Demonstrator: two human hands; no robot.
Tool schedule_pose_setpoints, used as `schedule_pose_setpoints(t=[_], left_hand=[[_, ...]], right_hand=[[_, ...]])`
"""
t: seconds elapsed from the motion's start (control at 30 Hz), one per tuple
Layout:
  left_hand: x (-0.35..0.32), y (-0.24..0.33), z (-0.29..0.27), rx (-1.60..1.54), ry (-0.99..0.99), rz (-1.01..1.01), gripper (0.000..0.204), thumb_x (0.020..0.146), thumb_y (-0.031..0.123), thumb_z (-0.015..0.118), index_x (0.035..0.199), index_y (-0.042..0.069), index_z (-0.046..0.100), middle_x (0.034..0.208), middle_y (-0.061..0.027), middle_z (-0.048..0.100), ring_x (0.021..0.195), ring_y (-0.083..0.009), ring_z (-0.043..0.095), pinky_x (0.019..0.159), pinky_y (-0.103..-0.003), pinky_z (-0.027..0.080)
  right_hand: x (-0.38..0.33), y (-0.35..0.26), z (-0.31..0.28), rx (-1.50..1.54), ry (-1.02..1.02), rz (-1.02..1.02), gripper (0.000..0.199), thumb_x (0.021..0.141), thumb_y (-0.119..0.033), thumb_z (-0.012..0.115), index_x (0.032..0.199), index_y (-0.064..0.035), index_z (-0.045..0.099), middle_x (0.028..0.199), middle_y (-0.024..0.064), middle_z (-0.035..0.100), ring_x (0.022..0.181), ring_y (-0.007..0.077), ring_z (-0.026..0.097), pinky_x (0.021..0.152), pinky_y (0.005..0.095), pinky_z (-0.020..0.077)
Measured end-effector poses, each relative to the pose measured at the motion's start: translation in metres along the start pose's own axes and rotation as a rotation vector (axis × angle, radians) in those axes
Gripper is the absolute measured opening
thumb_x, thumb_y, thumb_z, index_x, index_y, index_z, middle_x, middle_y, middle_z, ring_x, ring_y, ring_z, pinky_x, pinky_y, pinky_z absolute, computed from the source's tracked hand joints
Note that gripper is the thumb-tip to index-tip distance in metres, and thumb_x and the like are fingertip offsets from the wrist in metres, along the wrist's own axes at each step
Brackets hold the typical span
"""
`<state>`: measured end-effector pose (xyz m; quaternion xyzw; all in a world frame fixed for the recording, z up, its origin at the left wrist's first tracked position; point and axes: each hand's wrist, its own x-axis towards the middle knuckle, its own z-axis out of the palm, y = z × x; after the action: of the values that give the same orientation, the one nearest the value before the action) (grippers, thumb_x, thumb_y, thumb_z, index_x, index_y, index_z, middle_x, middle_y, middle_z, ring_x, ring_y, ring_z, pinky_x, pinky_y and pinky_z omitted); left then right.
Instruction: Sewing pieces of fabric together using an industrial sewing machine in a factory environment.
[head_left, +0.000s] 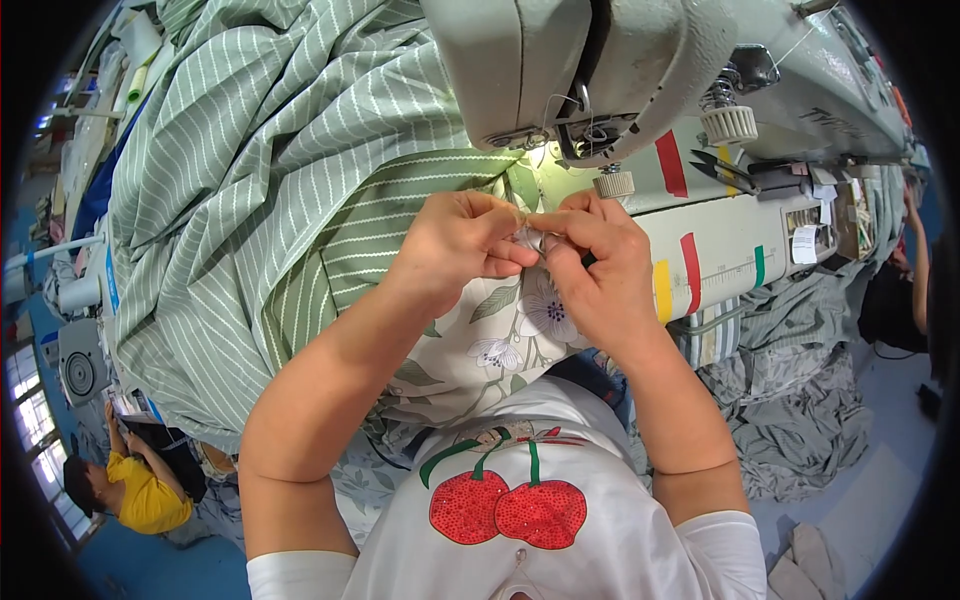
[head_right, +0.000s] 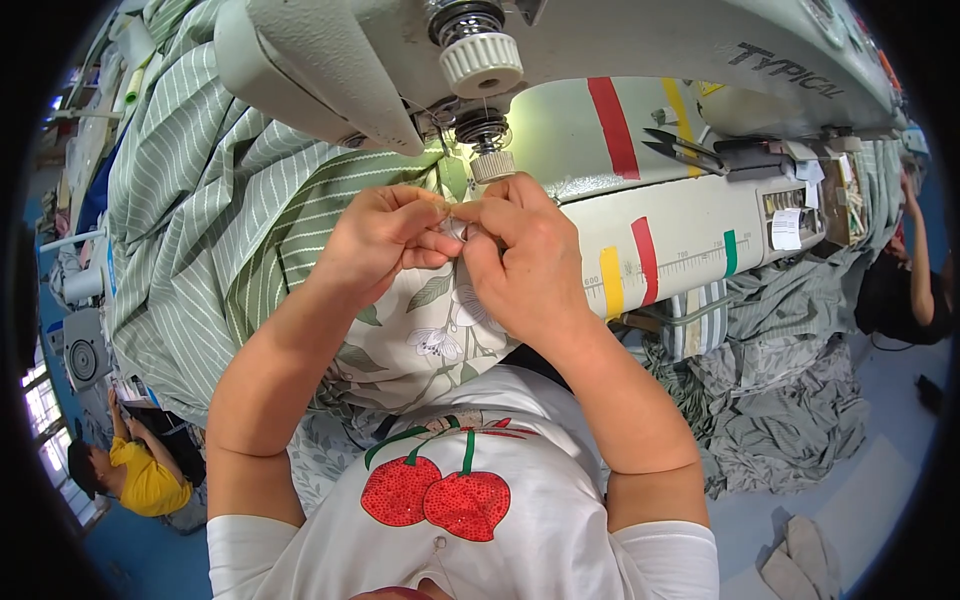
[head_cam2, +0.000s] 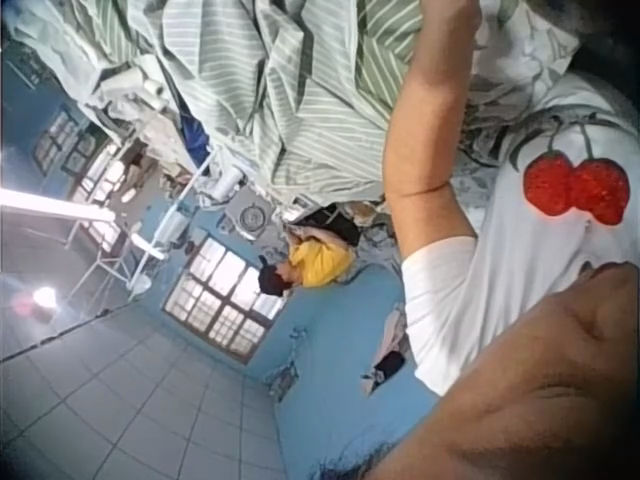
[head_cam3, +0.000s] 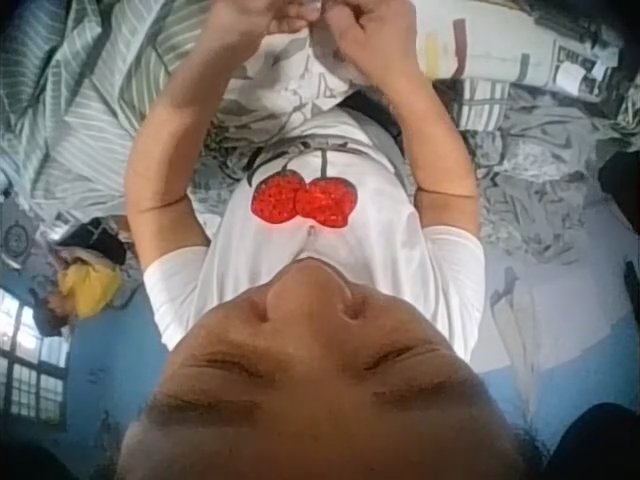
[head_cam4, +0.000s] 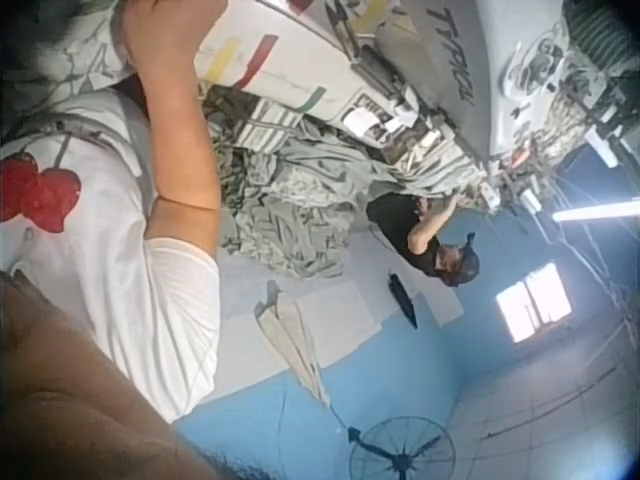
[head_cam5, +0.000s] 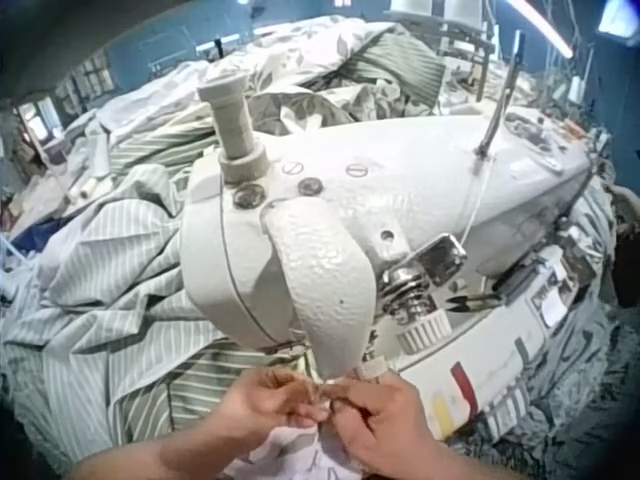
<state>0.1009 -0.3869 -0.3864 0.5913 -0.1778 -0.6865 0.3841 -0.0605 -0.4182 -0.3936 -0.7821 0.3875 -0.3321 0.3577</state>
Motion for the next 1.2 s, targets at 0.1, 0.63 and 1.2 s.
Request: schedule_pose_setpoints(t=[0.1, 0.63, 1.2], left_hand=[[0.000, -0.001, 0.001, 0.025, 0.028, 0.012, 0.017, 0.090, 0.011, 0.054, 0.095, -0.005, 0.057, 0.080, -0.0081, 0.062, 0.069, -0.0141, 0.066, 0.057, -0.020, 0.054], [0.001, -0.009, 0.004, 0.196, 0.146, 0.158, 0.014, 0.080, 0.008, 0.057, 0.076, -0.005, 0.060, 0.069, -0.0073, 0.061, 0.061, -0.0133, 0.063, 0.051, -0.023, 0.049], [-0.004, -0.007, 0.001, 0.251, 0.087, 0.227, 0.011, 0.082, 0.002, 0.058, 0.088, -0.007, 0.060, 0.077, -0.0070, 0.062, 0.065, -0.0086, 0.060, 0.061, -0.021, 0.051]], right_hand=[[0.005, -0.003, -0.004, 0.336, 0.021, 0.424, 0.013, 0.079, -0.001, 0.059, 0.091, 0.0026, 0.062, 0.072, 0.0038, 0.058, 0.064, 0.0107, 0.055, 0.059, 0.0244, 0.0446], [0.027, 0.002, 0.003, 0.146, -0.117, 0.373, 0.016, 0.069, 0.003, 0.065, 0.077, -0.0009, 0.051, 0.065, 0.0015, 0.055, 0.058, 0.0079, 0.052, 0.052, 0.0251, 0.0419], [0.013, 0.007, 0.006, 0.124, -0.113, 0.243, 0.015, 0.074, 0.002, 0.062, 0.082, 0.0007, 0.049, 0.066, 0.0039, 0.056, 0.060, 0.0085, 0.056, 0.056, 0.0232, 0.0459]])
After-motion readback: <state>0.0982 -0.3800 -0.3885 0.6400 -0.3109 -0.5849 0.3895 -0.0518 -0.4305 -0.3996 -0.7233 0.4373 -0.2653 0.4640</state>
